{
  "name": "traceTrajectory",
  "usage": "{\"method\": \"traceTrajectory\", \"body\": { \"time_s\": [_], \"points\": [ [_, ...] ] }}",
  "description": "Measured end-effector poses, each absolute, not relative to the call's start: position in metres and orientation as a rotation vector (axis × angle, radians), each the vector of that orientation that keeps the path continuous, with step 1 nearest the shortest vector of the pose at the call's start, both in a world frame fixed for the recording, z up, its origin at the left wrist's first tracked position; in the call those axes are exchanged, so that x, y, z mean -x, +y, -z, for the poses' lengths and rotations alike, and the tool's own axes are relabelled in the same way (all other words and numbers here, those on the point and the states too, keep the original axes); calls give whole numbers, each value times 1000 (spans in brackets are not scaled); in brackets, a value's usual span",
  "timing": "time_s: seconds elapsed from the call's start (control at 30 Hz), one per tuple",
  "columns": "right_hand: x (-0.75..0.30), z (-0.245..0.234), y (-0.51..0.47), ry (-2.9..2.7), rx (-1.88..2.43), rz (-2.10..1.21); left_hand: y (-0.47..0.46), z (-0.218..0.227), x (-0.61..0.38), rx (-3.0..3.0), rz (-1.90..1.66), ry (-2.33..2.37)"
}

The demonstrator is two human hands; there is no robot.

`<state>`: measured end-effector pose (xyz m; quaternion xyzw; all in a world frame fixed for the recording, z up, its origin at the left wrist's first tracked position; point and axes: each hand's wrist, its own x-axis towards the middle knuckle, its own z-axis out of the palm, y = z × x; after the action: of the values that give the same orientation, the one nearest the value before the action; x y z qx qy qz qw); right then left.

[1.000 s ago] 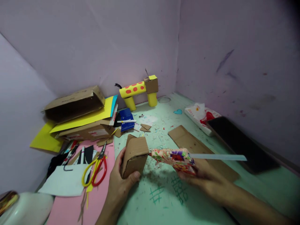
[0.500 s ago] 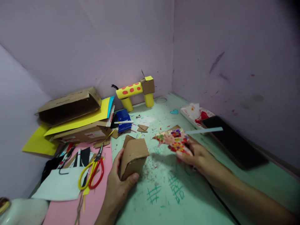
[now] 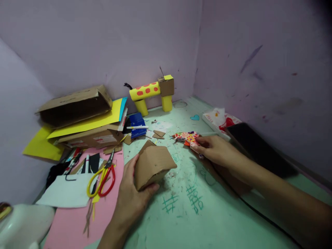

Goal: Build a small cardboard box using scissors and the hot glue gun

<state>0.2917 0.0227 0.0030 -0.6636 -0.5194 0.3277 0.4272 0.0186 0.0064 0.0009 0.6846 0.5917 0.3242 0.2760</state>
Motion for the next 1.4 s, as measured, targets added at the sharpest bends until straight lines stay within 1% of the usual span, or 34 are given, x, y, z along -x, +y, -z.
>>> {"method": "traceTrajectory", "body": {
  "time_s": [0.07,0.1,0.13,0.27,0.33,0.4,0.63,0.8,0.93,1.03,1.27,1.4],
  "points": [
    [-285,-9,13,-1387,1654,-626,7,0,-18,-1830,-859,1586],
    [-279,-13,9,-1436,1606,-594,8,0,-17,-1819,-852,1582],
    [-273,-16,6,-1466,1537,-641,8,0,-17,-1808,-848,1575],
    [-250,-26,9,-1459,1183,-1136,11,1,-14,-1792,-871,1534],
    [-244,-27,18,-1453,1044,-1251,12,1,-13,-1774,-882,1511],
    [-242,-25,28,-1481,967,-1298,12,0,-13,-1749,-887,1494],
    [-244,-5,31,-1659,1004,-1102,11,-4,-20,-1708,-924,1462],
    [-253,-4,26,-1707,1070,-1091,12,-9,-33,-1838,-789,1519],
    [-260,-2,28,-1693,1024,-1178,14,-10,-40,-1895,-735,1513],
    [-265,-1,30,-1806,981,-1192,15,-8,-41,-1906,-724,1491],
    [-269,0,31,-2054,1033,-1087,19,-8,-41,-1958,-594,1429],
    [-268,2,30,-2099,1039,-1044,21,-9,-35,-2046,-533,1307]
  ]
}}
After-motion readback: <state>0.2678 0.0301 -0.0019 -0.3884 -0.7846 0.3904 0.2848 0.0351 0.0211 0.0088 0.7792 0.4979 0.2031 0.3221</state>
